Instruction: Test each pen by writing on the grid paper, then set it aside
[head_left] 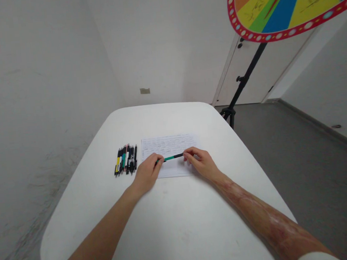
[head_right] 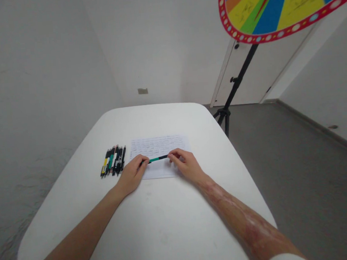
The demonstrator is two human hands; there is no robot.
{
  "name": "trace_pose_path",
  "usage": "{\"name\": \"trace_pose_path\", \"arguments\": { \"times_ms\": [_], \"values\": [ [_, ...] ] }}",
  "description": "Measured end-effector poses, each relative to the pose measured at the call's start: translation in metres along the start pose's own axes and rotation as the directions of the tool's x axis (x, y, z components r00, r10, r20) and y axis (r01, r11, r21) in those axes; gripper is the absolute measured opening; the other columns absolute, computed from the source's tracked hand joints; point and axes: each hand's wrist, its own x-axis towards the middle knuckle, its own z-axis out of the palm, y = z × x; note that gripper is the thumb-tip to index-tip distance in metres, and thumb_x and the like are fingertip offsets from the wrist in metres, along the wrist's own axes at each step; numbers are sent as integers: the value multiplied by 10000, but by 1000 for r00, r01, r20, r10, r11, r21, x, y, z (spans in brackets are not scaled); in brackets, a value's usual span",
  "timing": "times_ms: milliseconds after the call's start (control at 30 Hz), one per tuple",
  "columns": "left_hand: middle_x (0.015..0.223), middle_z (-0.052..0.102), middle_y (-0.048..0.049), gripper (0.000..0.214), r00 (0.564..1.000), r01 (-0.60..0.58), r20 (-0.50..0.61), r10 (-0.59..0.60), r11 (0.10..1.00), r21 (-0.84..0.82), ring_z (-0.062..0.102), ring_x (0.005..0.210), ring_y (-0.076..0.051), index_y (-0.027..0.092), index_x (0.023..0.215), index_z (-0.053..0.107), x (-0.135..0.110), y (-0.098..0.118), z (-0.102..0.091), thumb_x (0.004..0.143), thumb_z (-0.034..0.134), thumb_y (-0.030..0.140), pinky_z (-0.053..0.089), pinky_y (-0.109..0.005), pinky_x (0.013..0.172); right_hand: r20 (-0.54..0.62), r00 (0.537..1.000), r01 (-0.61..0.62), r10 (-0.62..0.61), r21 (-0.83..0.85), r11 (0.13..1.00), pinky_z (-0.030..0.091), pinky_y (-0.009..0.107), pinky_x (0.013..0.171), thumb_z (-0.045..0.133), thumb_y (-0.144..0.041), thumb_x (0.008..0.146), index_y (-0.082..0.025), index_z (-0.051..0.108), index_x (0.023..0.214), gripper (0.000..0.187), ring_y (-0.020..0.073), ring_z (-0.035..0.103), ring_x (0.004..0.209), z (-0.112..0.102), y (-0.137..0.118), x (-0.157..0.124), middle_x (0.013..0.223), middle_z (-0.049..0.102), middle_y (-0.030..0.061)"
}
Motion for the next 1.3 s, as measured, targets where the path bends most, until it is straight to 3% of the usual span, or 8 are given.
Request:
{"name": "trace_pose_path", "arguments": {
  "times_ms": [67,333,533,733,900,1167,1300],
  "values": [
    [1041,726,-48,247,1000,-5,3,5,1000,-1,687,996,-237,252,1059,644,0,0,0,1145,461,394,525,-367,920,-5,1000,9,-9,-13,1000,523,315,660,665,-478,1044,-238,781,983,274,208,671,778,0,-1,0,848,775,47],
    [1040,726,-48,245,1000,4,4,-4,1000,1,686,996,-237,248,1061,646,0,-1,1,1146,467,393,525,-369,915,-45,999,24,-22,29,999,544,302,631,709,-428,1001,-237,812,1140,258,221,694,862,1,0,-1,1010,810,84],
    [1037,729,-54,251,1000,8,-1,-8,1000,-3,688,995,-237,244,1061,651,0,-1,0,1143,463,387,539,-368,909,-75,997,20,-19,12,1000,583,348,737,751,-469,983,-254,817,1219,326,219,712,845,1,2,0,1061,825,80],
    [1036,730,-49,246,1000,-1,1,1,1000,0,695,999,-237,251,1055,650,0,0,0,1144,469,392,539,-362,912,-5,1000,-14,14,-1,1000,554,337,708,669,-463,1046,-239,799,1008,262,213,695,793,-1,2,0,921,821,63],
    [1047,726,-49,244,1000,5,-4,-5,1000,-2,693,1010,-237,249,1058,643,0,0,0,1145,464,389,530,-365,926,-67,997,45,-44,24,999,565,351,757,712,-415,1007,-249,792,1140,227,225,713,863,0,1,0,996,818,73],
    [1054,717,-51,240,1000,16,6,-16,1000,-13,684,1018,-242,247,1068,634,-1,-1,0,1146,453,385,512,-378,930,-86,996,-12,16,47,999,493,279,567,666,-426,1007,-226,730,1150,254,210,680,793,0,-1,-3,992,808,101],
    [1046,712,-51,246,1000,17,3,-17,1000,-22,677,1012,-242,245,1068,632,-1,-2,1,1144,449,392,502,-374,924,-111,994,-5,8,27,1000,482,274,551,656,-427,1012,-221,749,1149,264,219,684,815,1,1,-2,951,795,97]
  ]
}}
